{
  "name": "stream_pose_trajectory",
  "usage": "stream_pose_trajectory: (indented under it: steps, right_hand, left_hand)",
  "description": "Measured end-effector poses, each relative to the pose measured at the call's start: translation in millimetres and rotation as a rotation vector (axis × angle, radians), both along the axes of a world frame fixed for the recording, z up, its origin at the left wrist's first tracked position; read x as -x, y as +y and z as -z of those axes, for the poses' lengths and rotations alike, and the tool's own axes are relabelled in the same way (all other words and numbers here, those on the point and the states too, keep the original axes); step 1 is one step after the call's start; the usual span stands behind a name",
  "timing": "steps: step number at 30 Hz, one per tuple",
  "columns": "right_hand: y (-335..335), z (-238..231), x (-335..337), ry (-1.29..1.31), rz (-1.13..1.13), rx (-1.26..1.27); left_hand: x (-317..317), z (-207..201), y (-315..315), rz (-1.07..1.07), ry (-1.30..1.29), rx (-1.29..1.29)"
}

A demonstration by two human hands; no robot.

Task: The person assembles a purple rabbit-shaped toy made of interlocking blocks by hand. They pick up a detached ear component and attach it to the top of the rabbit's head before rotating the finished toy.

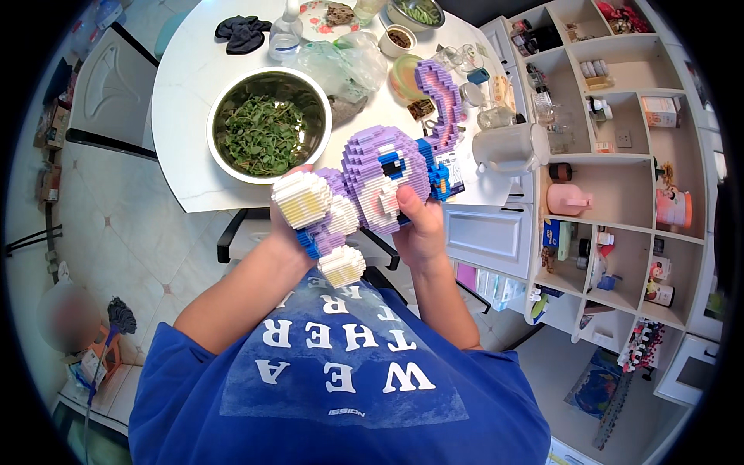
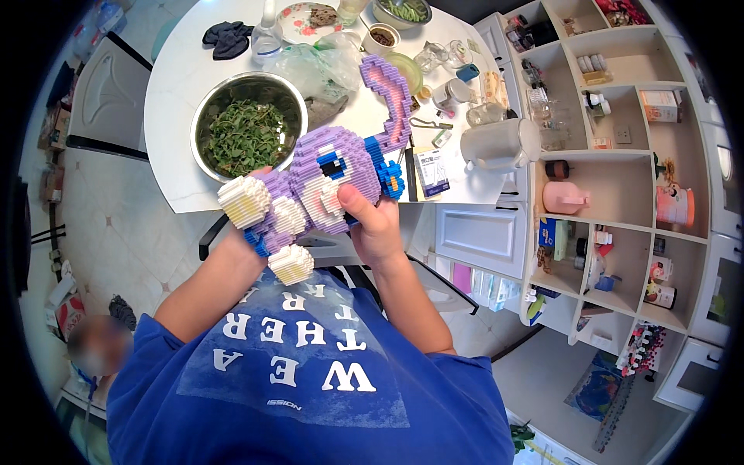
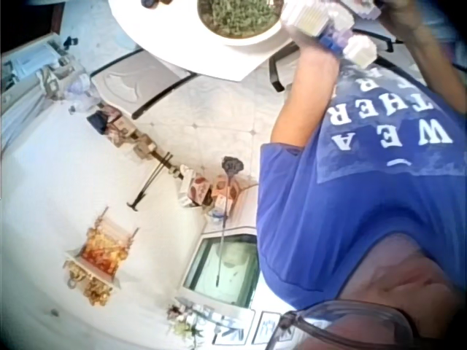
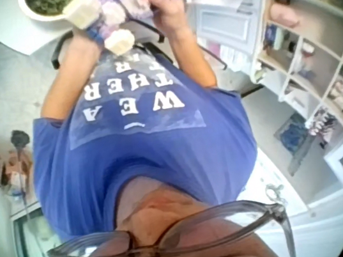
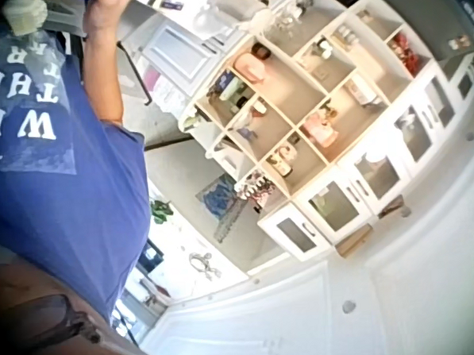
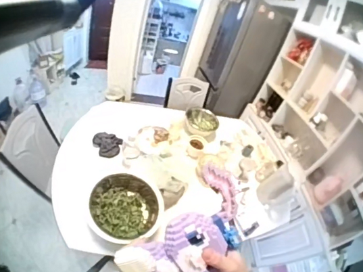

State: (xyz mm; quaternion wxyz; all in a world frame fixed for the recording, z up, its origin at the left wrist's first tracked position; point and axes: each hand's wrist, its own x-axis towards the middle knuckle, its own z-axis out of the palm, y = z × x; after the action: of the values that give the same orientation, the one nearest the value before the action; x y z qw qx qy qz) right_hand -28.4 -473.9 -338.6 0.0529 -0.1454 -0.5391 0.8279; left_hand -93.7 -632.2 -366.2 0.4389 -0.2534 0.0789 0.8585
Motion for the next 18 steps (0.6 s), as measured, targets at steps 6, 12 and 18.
stream_pose_trajectory:
  steps: [6,12,18]
  right_hand:
    - [3,2,-2,-0.043,-0.027,0.009]
    - [7,5,-7,-0.063,-0.034,0.0]
    - [8,11,-7,-0.019,-0.001,-0.006]
  left_hand:
    - [-8,21,7,-0.052,0.021,0.025]
    - [-10,22,5,-0.021,0.001,-0.08]
    - [3,23,5,0.065,0.044,-0.114]
